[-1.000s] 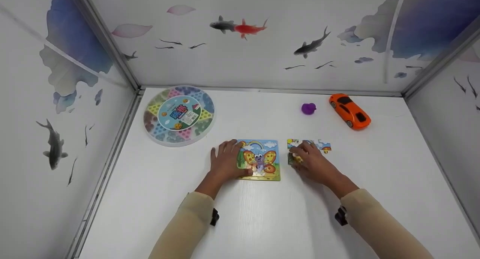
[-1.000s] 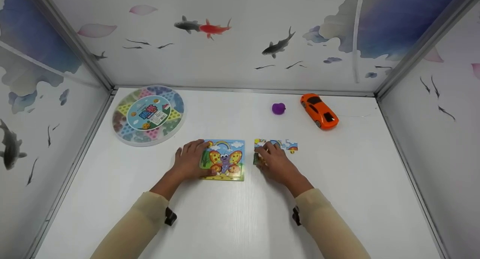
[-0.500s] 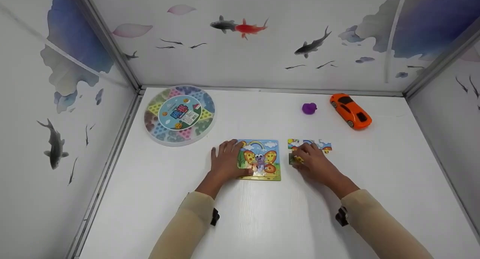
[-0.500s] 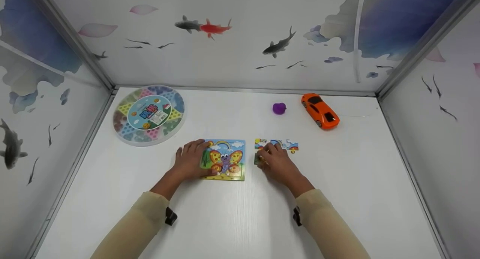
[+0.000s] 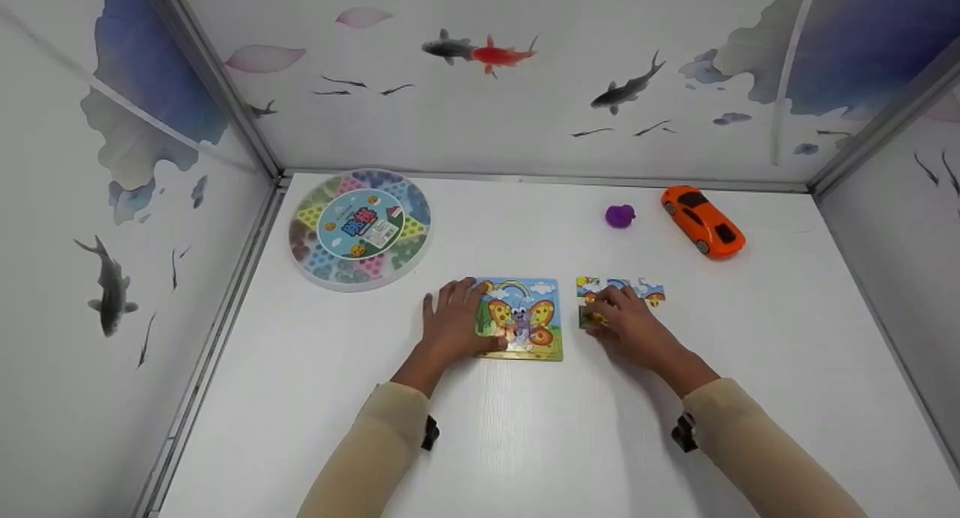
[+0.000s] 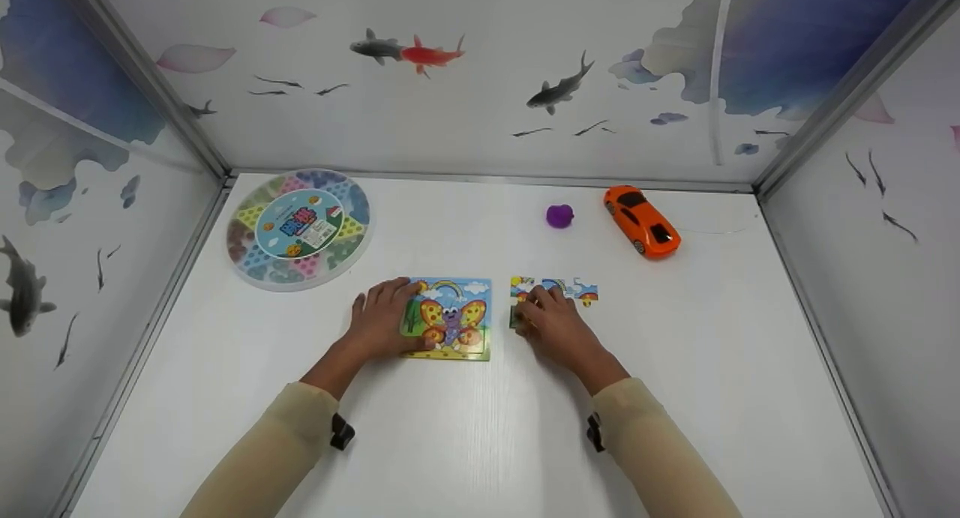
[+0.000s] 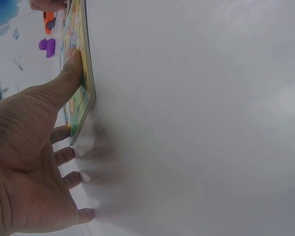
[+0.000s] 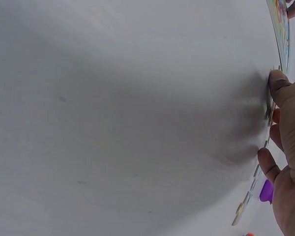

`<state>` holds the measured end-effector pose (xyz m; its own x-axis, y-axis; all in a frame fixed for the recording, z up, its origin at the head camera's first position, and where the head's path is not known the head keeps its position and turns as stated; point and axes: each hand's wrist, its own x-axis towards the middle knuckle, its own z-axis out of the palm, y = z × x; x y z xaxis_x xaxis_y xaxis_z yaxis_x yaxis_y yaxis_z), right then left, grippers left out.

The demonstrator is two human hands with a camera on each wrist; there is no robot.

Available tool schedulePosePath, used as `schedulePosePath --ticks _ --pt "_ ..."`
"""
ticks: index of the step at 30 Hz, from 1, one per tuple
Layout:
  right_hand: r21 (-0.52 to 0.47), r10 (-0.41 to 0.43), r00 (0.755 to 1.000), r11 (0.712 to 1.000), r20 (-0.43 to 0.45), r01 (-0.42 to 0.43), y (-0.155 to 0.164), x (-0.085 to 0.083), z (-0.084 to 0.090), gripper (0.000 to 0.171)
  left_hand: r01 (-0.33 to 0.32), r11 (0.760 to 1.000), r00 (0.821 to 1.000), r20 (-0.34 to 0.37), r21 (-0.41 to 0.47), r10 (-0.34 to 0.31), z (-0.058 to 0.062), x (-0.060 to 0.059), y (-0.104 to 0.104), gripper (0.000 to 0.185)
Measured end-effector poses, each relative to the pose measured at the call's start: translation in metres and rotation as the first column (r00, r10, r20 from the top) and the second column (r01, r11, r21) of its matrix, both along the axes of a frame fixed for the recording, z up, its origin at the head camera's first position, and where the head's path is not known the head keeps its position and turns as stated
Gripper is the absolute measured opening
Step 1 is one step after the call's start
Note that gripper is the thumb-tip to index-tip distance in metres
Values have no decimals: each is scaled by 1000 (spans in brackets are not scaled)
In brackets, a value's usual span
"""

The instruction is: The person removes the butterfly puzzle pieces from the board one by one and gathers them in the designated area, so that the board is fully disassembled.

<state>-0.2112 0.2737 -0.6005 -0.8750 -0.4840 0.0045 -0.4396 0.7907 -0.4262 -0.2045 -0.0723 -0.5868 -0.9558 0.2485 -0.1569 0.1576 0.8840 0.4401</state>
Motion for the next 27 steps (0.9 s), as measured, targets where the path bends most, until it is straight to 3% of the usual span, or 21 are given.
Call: schedulePosePath --ticks 8,16,27 --pt "-8 -13 1000 1000 24 14 0 1 -1 28 -5 1000 1000 13 -12 5 -2 1 2 104" --pt "10 -16 999 1000 31 16 -4 1 0 27 -16 1000 997 77 12 15 -5 -2 3 107" --pt "25 6 1000 1000 10 -6 -49 -7 8 40 -15 1000 998 57 -1 15 -3 -4 1 107"
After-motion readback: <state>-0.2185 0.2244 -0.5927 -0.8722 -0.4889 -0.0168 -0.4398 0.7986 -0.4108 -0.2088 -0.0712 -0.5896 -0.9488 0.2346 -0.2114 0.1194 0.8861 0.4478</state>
